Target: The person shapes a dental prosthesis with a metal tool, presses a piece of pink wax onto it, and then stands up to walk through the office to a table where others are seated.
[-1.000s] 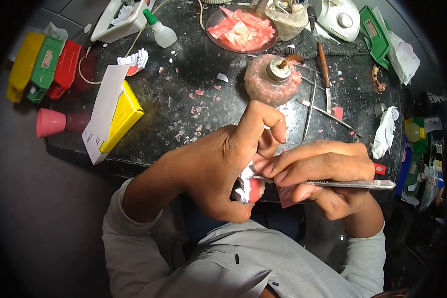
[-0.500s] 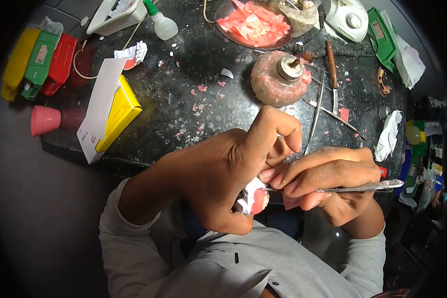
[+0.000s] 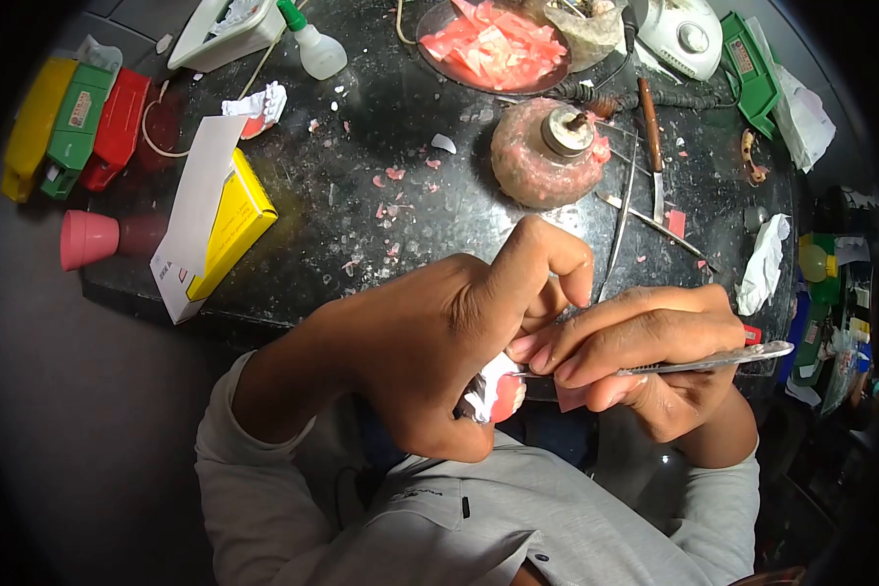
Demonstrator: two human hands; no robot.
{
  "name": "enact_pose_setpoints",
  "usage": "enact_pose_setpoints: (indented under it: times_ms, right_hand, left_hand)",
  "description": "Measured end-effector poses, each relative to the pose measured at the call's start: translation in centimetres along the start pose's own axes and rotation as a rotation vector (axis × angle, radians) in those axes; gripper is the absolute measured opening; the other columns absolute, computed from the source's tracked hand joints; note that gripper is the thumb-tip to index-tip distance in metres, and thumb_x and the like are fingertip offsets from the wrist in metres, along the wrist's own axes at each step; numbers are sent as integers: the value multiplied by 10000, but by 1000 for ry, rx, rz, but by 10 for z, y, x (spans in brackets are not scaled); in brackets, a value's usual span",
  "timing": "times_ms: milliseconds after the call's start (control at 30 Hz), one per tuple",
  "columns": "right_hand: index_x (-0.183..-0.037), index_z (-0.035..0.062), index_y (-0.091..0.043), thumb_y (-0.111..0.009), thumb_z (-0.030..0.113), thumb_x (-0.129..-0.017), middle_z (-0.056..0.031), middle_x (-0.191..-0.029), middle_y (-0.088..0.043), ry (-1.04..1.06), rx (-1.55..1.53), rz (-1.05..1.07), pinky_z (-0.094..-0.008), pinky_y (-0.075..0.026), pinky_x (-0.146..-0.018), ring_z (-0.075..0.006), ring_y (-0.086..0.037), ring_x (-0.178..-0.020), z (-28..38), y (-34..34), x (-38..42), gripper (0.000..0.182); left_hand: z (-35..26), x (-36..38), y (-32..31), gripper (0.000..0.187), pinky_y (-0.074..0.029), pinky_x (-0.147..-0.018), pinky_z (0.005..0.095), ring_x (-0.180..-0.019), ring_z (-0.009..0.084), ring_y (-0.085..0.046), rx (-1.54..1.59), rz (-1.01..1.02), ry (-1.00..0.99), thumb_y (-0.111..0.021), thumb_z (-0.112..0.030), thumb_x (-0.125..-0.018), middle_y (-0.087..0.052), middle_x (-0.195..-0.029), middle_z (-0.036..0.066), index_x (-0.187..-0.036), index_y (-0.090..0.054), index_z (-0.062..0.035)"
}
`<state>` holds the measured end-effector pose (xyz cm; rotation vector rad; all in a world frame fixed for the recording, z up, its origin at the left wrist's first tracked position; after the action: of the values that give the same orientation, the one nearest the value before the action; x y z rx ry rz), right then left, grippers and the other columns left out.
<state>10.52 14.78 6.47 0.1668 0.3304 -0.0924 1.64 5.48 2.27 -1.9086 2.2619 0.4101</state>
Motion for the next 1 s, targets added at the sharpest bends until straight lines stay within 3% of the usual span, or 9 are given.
enact_pose_setpoints:
  times_ms: [233,533,633,700,800,867,900,967,1000]
  right_hand:
    - [-911,-99,-736,-775,-26,-837,-217,-891,-737,-32,-14,-25,-367,-625,-792,-297,-756,-857,0,0,2,112]
    - [-978,-91,-687,-748,-12,-872,-237,-958,-729,8,58,-25,-374,-617,-779,-311,-747,-870,6,-4,7,146]
    - [-992,-87,-679,-745,2,-881,-241,-966,-726,97,151,-43,-363,-614,-757,-300,-744,-862,9,-5,8,157]
    - [-997,-77,-676,-734,-6,-889,-239,-965,-725,146,175,-97,-340,-608,-729,-269,-739,-839,8,-2,11,141]
    - [-987,-78,-671,-686,-47,-894,-234,-967,-724,126,198,-289,-319,-596,-704,-232,-722,-808,1,12,15,99]
    - [-985,-79,-672,-689,-48,-892,-235,-963,-724,116,190,-295,-321,-597,-709,-242,-725,-815,0,9,13,99]
    - [-982,-80,-673,-691,-50,-890,-235,-959,-724,106,180,-298,-322,-598,-715,-252,-728,-822,-1,8,13,99]
    - [-979,-81,-678,-697,-54,-886,-234,-949,-724,133,273,-220,-328,-604,-732,-274,-736,-839,6,4,6,99]
    - [-978,-82,-680,-702,-54,-883,-231,-946,-725,136,295,-218,-336,-607,-745,-284,-739,-850,5,3,6,101]
  left_hand:
    - [-2,-1,1,835,-434,-672,287,-746,136,-517,-7,-4,-23,-733,-24,-577,-484,-960,99,-1272,-272,13]
    - [-4,-1,6,698,-405,-673,272,-736,106,-434,-11,-105,-75,-592,13,-640,-440,-912,73,-1252,-260,-37]
    - [-1,-1,6,706,-395,-674,270,-739,109,-421,33,-106,-77,-614,19,-648,-432,-902,78,-1240,-239,-62]
    - [3,2,10,749,-470,-716,328,-775,195,-518,-36,-187,-82,-728,-38,-613,-460,-959,111,-1228,-304,4]
    - [-1,1,18,729,-446,-651,311,-715,166,-487,-129,-300,-109,-728,-16,-609,-455,-867,85,-1209,-315,-2]
    - [-1,1,22,728,-415,-554,294,-628,146,-485,-295,-367,-159,-766,-12,-602,-468,-849,84,-1185,-331,0]
    - [1,1,21,728,-415,-554,294,-628,146,-485,-294,-366,-159,-766,-12,-602,-468,-849,84,-1185,-331,0]
    - [1,0,19,821,-329,-581,249,-670,91,-357,-397,-383,-168,-834,-25,-627,-417,-875,76,-1195,-242,-57]
    - [0,0,19,874,-316,-559,238,-653,83,-352,-452,-403,-185,-914,-79,-621,-407,-872,65,-1192,-254,-47]
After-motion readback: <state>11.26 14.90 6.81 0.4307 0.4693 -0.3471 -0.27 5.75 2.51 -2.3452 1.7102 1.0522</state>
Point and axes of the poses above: each hand's wrist, its own x-axis away from the middle knuckle, its own y-axis out of the back of the hand, z = x × y, the point moved 7 cm from there along -x, towards the middle knuckle
